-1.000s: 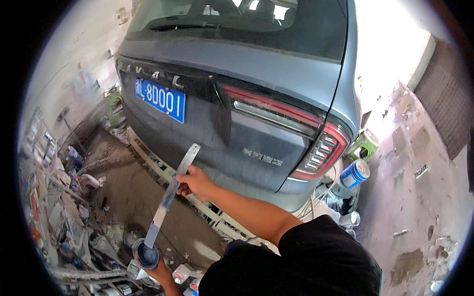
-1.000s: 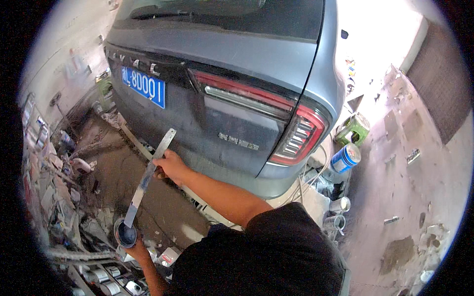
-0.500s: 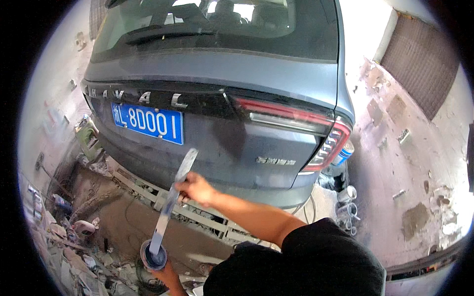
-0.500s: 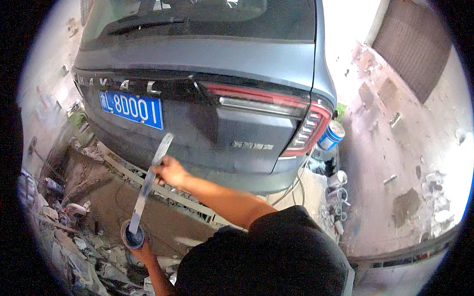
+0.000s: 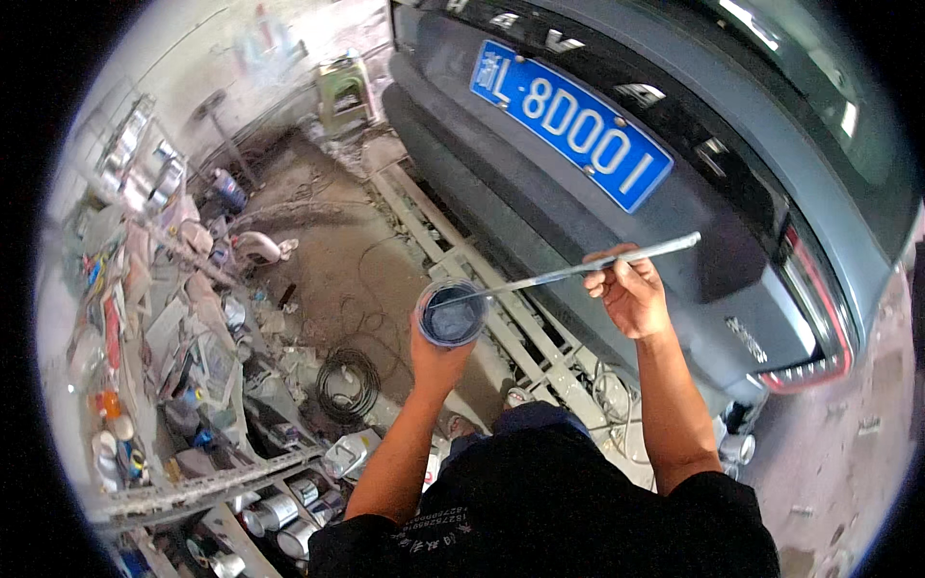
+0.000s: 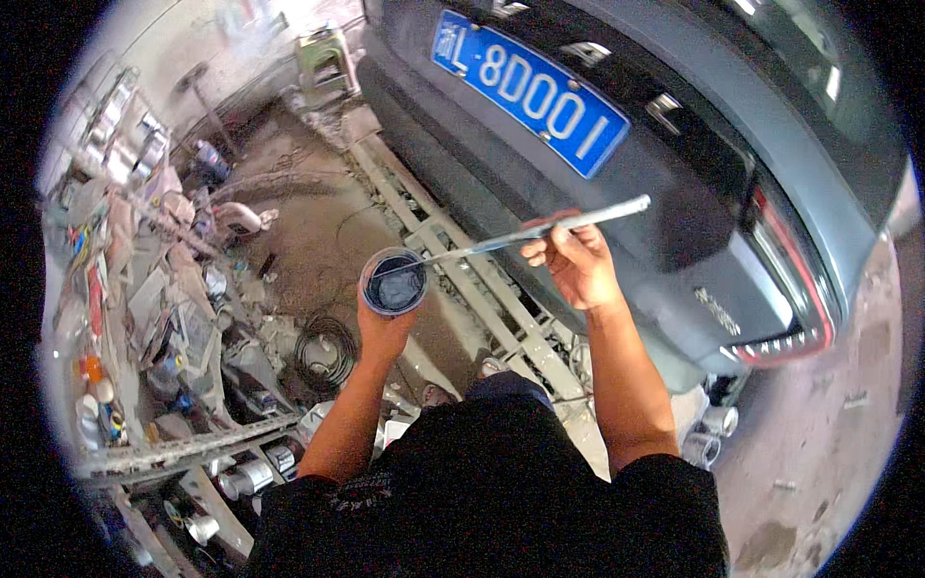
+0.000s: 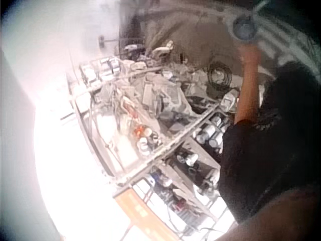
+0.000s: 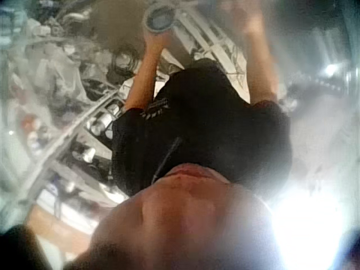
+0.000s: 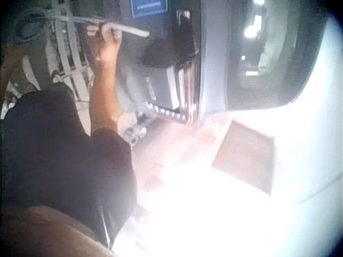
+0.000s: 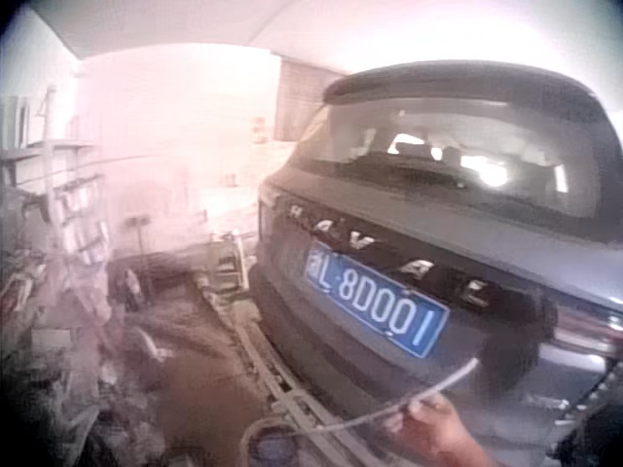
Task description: The person mixes a gray liquid in a small can using a metal stirrer. They walk to a shelf, pick up a second can, and pour its contents into the first can. They then return to the car and continue stirring the mixture.
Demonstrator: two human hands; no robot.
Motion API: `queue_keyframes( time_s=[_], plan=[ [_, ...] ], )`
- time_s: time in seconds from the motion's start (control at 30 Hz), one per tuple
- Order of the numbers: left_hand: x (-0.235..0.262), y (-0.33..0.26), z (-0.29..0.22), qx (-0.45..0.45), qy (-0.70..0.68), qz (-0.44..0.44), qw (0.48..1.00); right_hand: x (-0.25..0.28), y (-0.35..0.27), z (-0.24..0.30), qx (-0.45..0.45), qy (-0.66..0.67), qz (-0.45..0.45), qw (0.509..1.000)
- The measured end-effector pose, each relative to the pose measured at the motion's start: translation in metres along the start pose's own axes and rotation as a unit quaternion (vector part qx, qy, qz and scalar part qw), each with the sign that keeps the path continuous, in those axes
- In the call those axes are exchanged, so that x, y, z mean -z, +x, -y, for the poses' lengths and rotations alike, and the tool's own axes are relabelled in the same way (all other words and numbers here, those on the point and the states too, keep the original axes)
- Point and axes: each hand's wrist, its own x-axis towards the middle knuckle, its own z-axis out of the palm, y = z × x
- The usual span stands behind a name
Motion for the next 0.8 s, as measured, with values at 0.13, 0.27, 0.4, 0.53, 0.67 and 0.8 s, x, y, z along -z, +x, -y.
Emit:
queue_keyframes(
  time_s=[0.13, 0.27, 0.4, 0.53, 0.67, 0.8],
  plan=[
    [-0.003, 0.017, -0.015, 0.006, 0.025, -0.040, 0.999, 0.020, 0.036, -0.018, -0.018, 0.065, 0.105, 0.992],
    [0.016, 0.024, -0.017, 0.019, 0.110, -0.118, 0.987, 0.016, 0.075, -0.043, -0.071, 0.040, 0.115, 0.990],
    [0.054, 0.029, -0.020, -0.012, 0.153, -0.192, 0.969, -0.019, 0.114, -0.076, -0.170, 0.055, 0.134, 0.975],
    [0.107, 0.029, -0.008, -0.009, 0.224, -0.246, 0.943, -0.053, 0.158, -0.128, -0.238, 0.057, 0.182, 0.952],
    [0.157, 0.043, -0.001, 0.027, 0.162, -0.291, 0.943, -0.098, 0.197, -0.171, -0.292, 0.029, 0.174, 0.940],
    [0.219, 0.066, 0.031, 0.017, 0.189, -0.305, 0.933, -0.142, 0.243, -0.210, -0.295, -0.007, 0.182, 0.938]
  ],
)
